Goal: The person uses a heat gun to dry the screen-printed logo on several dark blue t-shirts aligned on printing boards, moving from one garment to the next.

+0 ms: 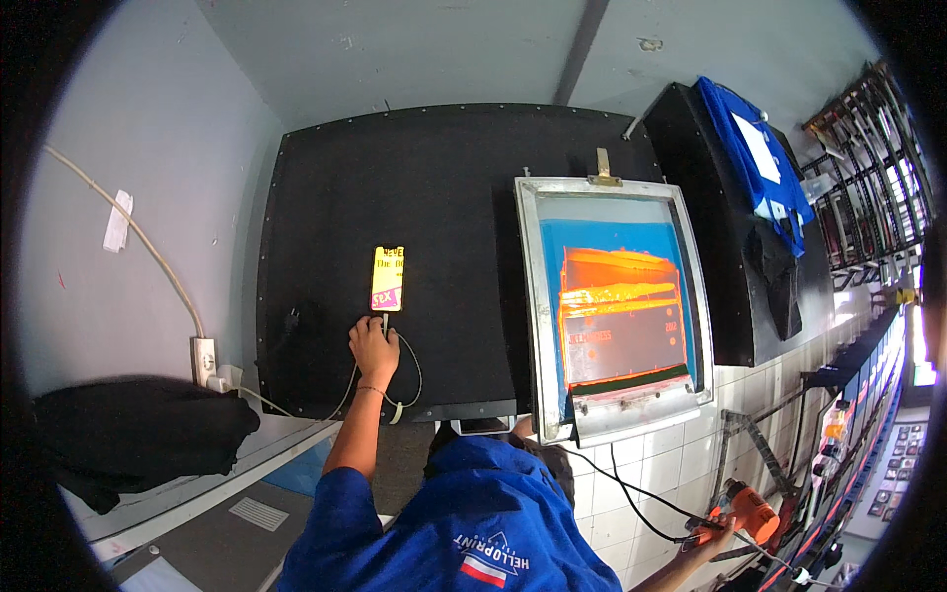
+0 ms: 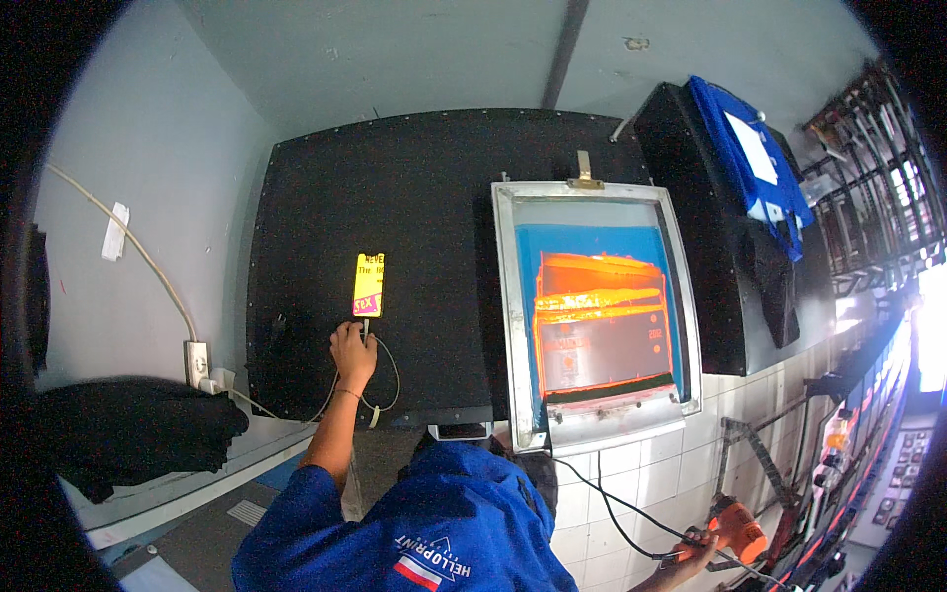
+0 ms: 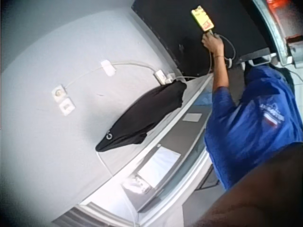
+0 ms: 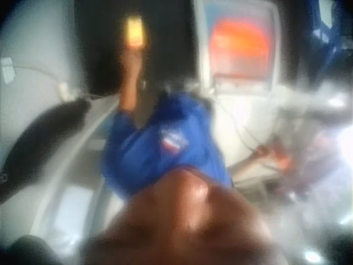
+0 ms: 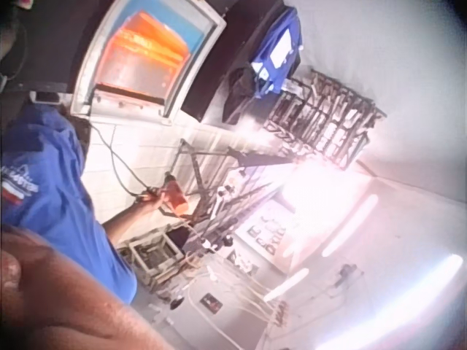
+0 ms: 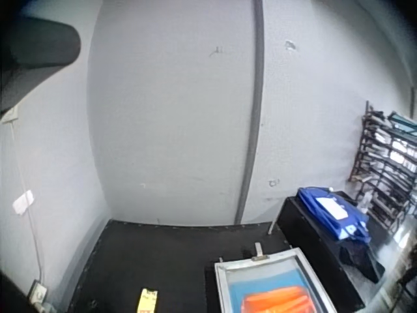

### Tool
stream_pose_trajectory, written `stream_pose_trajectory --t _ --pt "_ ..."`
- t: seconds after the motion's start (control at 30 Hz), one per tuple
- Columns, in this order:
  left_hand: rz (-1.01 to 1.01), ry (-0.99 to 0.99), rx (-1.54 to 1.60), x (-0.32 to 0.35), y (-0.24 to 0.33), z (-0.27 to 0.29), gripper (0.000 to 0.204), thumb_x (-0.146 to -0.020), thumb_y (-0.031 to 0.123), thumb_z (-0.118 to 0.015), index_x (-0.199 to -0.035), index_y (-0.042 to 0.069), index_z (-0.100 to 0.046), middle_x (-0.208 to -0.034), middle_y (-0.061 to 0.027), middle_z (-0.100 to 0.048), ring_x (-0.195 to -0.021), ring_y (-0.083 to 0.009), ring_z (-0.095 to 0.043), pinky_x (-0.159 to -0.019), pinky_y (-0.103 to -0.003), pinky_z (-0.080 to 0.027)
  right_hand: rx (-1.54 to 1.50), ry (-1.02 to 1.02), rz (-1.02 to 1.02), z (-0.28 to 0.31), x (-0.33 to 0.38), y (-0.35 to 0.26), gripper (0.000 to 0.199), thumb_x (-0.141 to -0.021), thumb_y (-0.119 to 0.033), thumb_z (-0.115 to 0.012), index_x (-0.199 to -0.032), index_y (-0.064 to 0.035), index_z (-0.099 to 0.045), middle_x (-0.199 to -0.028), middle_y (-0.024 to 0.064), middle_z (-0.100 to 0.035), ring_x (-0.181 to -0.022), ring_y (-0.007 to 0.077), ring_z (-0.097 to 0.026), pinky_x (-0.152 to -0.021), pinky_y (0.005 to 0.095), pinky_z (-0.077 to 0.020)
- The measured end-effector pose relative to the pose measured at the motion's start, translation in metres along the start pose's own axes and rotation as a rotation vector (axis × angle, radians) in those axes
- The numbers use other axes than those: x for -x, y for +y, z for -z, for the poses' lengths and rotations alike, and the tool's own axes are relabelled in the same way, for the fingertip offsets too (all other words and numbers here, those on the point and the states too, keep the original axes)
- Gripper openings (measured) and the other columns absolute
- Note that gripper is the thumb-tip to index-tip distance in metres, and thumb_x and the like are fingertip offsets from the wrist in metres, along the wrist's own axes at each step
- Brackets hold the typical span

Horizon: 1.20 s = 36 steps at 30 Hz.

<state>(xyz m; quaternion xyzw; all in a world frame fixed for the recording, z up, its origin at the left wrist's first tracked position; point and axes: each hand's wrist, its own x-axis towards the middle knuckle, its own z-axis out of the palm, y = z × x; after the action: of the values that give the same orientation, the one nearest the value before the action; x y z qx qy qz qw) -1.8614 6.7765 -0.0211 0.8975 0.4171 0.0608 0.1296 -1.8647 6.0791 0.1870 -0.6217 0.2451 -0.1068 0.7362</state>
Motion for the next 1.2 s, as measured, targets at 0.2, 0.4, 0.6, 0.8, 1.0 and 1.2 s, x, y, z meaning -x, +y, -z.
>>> stream_pose_trajectory --t 0.2,0.4,0.6,0.8,1.0,1.2 --pt "-0.075 -0.087 -0.107 -0.002 0.020 0.009 0.035 -0.077 0.026 -0.073 -0.101 0.002 -0.061 -0.104 -0.0180 -0.062 -0.102 -0.0383 -0.060 -0.084 -0.050 -0.049 -0.069 0.244 0.164 0.027 -0.011 0.027 0.022 -0.094 -0.028 -0.058 -0.098 -0.0063 -0.056 -0.077 -0.0006 -0.054 -0.063 0.0096 -0.053 -0.056 0.0239 -0.0456" --pt "0.047 0.123 -0.263 0.017 -0.008 0.008 0.054 -0.084 0.034 -0.069 -0.125 0.002 -0.055 -0.119 -0.0216 -0.060 -0.110 -0.0408 -0.057 -0.092 -0.051 -0.047 -0.122 0.256 0.129 0.035 -0.081 -0.005 0.028 -0.087 -0.018 -0.065 -0.105 -0.0044 -0.049 -0.081 0.0043 -0.056 -0.064 0.0133 -0.057 -0.060 0.0304 -0.0537" --pt "-0.490 0.286 0.685 0.106 0.340 0.127 0.032 -0.100 0.019 -0.050 -0.122 -0.004 -0.053 -0.118 -0.0171 -0.059 -0.103 -0.0295 -0.060 -0.090 -0.038 -0.049 -0.361 0.069 0.176 0.098 -0.129 -0.052 0.041 -0.085 -0.009 -0.065 -0.119 -0.0035 -0.041 -0.090 0.0060 -0.053 -0.072 0.0157 -0.059 -0.068 0.0365 -0.0574" --pt "-1.311 -0.765 1.052 0.393 0.641 0.102 0.029 -0.096 0.023 -0.058 -0.110 -0.002 -0.060 -0.128 -0.0186 -0.054 -0.118 -0.0258 -0.053 -0.095 -0.037 -0.045 -0.472 -0.065 0.213 0.131 -0.217 -0.101 0.037 -0.087 -0.005 -0.062 -0.116 -0.0039 -0.039 -0.091 0.0063 -0.052 -0.072 0.0159 -0.060 -0.066 0.0361 -0.0568" --pt "-1.081 -1.619 0.762 0.497 0.785 -0.012 0.019 -0.097 0.016 -0.055 -0.097 -0.003 -0.060 -0.079 -0.0060 -0.062 -0.075 -0.0133 -0.060 -0.071 -0.030 -0.049 -0.391 -0.112 0.199 0.168 -0.324 -0.153 0.049 -0.086 -0.006 -0.063 -0.127 -0.0010 -0.036 -0.091 0.0061 -0.051 -0.080 0.0188 -0.065 -0.074 0.0350 -0.0562" --pt "-1.147 -1.083 0.658 0.476 0.921 -0.131 0.021 -0.094 0.016 -0.052 -0.093 -0.004 -0.059 -0.080 -0.0246 -0.060 -0.074 -0.0398 -0.060 -0.067 -0.043 -0.046 -0.288 0.012 0.367 0.251 -0.477 -0.190 0.056 -0.083 -0.016 -0.069 -0.127 -0.0015 -0.037 -0.092 0.0064 -0.051 -0.079 0.0169 -0.062 -0.076 0.0348 -0.0544"
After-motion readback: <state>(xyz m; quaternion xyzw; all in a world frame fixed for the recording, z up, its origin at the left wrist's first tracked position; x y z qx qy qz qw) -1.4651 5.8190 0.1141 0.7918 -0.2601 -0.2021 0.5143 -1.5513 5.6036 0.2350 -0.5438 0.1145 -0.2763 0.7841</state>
